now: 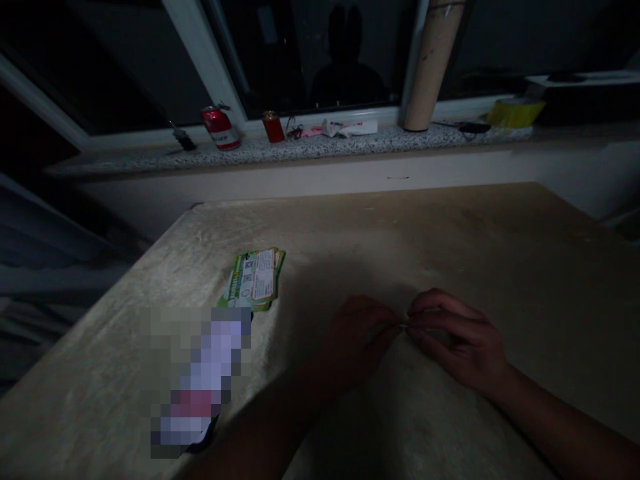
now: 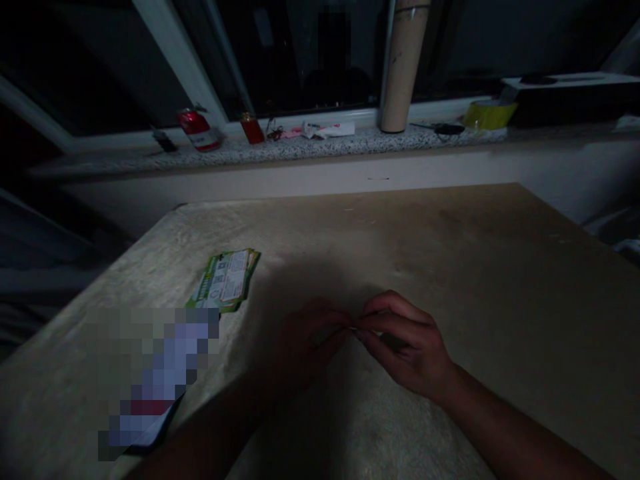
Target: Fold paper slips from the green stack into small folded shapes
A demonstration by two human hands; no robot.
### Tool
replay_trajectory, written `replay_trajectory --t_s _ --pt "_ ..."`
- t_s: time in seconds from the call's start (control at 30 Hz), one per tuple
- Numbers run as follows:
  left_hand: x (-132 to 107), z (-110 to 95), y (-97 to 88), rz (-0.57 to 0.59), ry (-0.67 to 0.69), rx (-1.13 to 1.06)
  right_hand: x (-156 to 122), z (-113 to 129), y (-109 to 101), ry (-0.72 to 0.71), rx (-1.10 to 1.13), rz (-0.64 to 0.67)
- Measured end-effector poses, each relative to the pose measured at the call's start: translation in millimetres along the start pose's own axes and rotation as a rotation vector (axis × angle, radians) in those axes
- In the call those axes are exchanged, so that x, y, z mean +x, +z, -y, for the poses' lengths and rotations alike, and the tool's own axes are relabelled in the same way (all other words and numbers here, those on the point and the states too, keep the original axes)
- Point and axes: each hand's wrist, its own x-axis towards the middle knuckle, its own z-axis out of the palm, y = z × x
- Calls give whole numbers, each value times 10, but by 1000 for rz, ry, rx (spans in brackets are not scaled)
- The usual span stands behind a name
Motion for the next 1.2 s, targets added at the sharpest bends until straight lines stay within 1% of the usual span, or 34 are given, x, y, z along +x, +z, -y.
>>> replay_trajectory --t_s 0.07,0.13,0.33,0.43,0.67,0.83,0.93,1.03,1.1,1.2 --pt "6 6 12 35 -38 24 0 4 -6 5 -20 -25" --pt "12 3 18 55 -42 52 -1 5 -10 9 -33 -35" --pt "12 20 38 41 33 121 -1 3 -13 22 -42 -46" --pt "13 42 42 64 61 166 6 11 -13 38 -37 -65" --pt "4 14 32 87 -22 156 -8 -17 -4 178 -16 -129" --pt "3 16 59 57 -66 84 -19 -88 11 259 76 -182" --pt "12 14 64 96 -79 45 -15 -107 17 306 151 -192" --pt "17 14 59 119 -50 18 -10 -112 25 343 213 -187" --pt "16 12 51 134 -57 9 -4 -116 27 366 238 -190" --pt "12 6 41 214 -64 31 5 -126 24 403 259 -194"
